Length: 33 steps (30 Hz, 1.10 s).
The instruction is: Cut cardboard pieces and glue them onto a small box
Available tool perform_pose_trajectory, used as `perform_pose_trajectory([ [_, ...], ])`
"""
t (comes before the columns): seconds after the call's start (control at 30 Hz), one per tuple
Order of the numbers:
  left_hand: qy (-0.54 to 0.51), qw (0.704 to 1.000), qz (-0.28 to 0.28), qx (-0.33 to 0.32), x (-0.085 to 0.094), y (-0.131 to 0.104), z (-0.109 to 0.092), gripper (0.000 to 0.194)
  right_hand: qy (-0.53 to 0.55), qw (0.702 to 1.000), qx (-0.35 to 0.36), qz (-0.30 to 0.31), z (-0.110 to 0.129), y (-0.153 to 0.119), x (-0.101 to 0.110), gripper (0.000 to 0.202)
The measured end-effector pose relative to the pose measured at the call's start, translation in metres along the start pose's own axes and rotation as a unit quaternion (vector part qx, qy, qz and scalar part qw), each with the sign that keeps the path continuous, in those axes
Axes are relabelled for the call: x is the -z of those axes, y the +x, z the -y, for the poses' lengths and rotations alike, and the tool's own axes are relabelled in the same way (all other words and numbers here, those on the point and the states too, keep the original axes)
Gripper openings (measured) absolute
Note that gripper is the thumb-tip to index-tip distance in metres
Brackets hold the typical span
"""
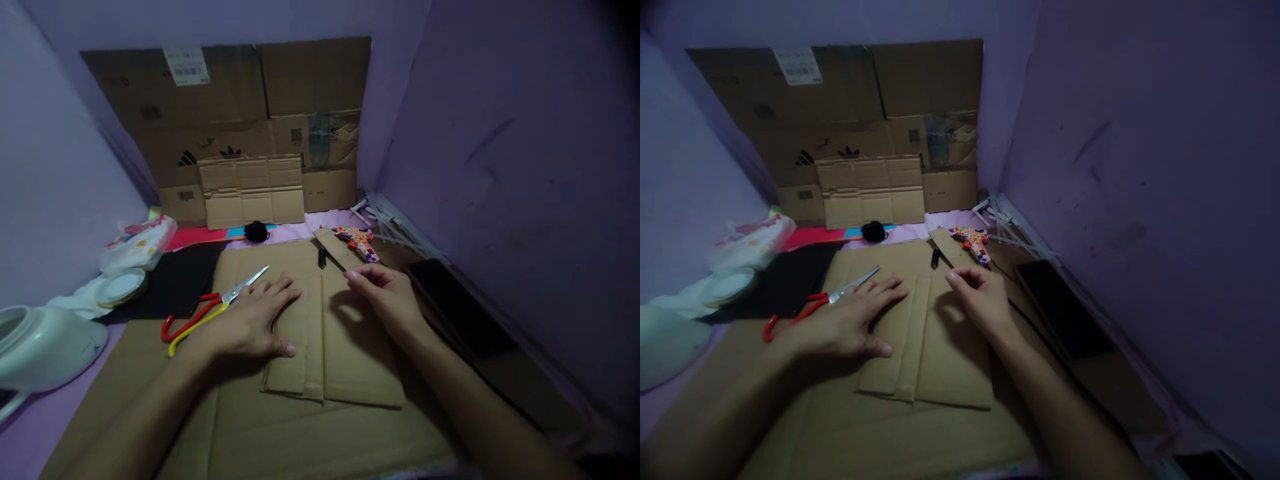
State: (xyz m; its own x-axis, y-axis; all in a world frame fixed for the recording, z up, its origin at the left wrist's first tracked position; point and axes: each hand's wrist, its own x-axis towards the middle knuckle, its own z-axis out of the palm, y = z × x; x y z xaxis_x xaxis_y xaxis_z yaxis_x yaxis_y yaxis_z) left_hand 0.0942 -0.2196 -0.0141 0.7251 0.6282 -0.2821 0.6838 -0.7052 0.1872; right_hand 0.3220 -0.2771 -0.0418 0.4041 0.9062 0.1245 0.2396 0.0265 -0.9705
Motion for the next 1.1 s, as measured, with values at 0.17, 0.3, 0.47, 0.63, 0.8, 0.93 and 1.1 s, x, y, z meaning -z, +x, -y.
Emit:
perform_pose_trajectory([
  [0.17,-0.009,1.0,0.0,0.018,0.002,0.0,-0.002,0.09,-0.095,0.994,0.042,-0.041,0.008,0.032,0.034,0.035],
  [0.3,-0.019,0.999,-0.015,0.022,0.002,0.001,-0.003,0.09,-0.255,0.964,0.077,0.001,0.028,0.078,0.062,0.026],
  [0.47,-0.035,0.999,-0.023,0.029,-0.001,0.003,-0.001,0.092,-0.456,0.862,0.174,0.137,0.04,0.11,0.031,0.015],
  [0.63,-0.03,0.999,-0.024,0.025,-0.003,0.003,0.001,0.091,-0.542,0.713,0.319,0.308,0.032,0.11,-0.036,0.023],
  [0.8,-0.027,0.999,-0.006,0.027,-0.002,0.003,0.0,0.092,-0.547,0.651,0.389,0.355,0.036,0.123,-0.052,0.015],
  [0.93,-0.021,1.0,0.002,0.013,0.003,0.002,-0.004,0.09,-0.5,0.707,0.417,0.276,0.047,0.122,-0.034,0.021],
  [1.1,-0.019,1.0,-0.012,-0.013,0.004,0.001,-0.003,0.091,-0.136,0.93,0.34,-0.031,0.051,0.079,-0.017,0.013],
])
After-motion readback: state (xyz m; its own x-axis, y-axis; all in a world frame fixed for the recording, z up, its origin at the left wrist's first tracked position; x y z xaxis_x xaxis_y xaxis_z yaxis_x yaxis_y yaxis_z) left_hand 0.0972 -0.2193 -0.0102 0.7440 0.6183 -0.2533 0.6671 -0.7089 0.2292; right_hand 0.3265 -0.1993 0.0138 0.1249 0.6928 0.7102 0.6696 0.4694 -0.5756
